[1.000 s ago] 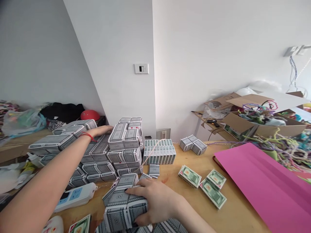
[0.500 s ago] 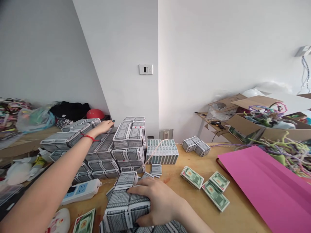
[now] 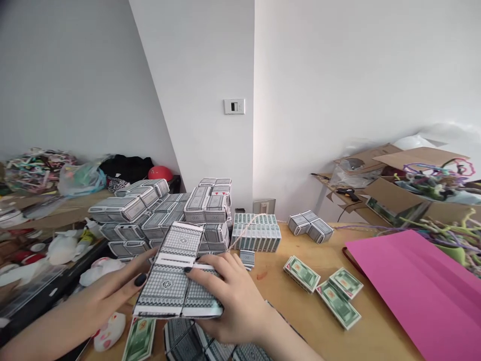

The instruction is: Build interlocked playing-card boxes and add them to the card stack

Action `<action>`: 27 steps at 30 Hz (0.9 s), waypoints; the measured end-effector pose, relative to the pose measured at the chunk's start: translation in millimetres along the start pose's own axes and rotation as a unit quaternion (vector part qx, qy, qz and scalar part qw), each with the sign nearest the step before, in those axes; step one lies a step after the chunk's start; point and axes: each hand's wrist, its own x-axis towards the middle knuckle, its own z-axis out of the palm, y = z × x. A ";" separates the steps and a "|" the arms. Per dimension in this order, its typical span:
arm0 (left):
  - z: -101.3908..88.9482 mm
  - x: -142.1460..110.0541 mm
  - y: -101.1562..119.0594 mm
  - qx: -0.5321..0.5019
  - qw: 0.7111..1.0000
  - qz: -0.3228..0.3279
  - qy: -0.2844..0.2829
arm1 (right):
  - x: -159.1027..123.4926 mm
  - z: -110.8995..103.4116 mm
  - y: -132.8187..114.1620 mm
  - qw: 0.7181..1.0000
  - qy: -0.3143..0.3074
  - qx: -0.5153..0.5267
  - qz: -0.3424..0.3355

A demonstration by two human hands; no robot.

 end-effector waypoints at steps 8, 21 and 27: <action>34.2 -2.2 -9.6 -0.236 0.958 -0.045 0.158 | 23.3 14.6 -13.2 0.997 -0.009 -0.073 -0.016; -115.1 167.0 -15.5 -0.353 0.858 -0.045 0.371 | -39.4 -5.1 4.7 0.994 -0.026 0.052 0.094; -94.7 225.9 -28.6 -0.286 0.900 -0.111 0.310 | -49.1 -9.9 4.8 0.988 -0.043 0.064 0.136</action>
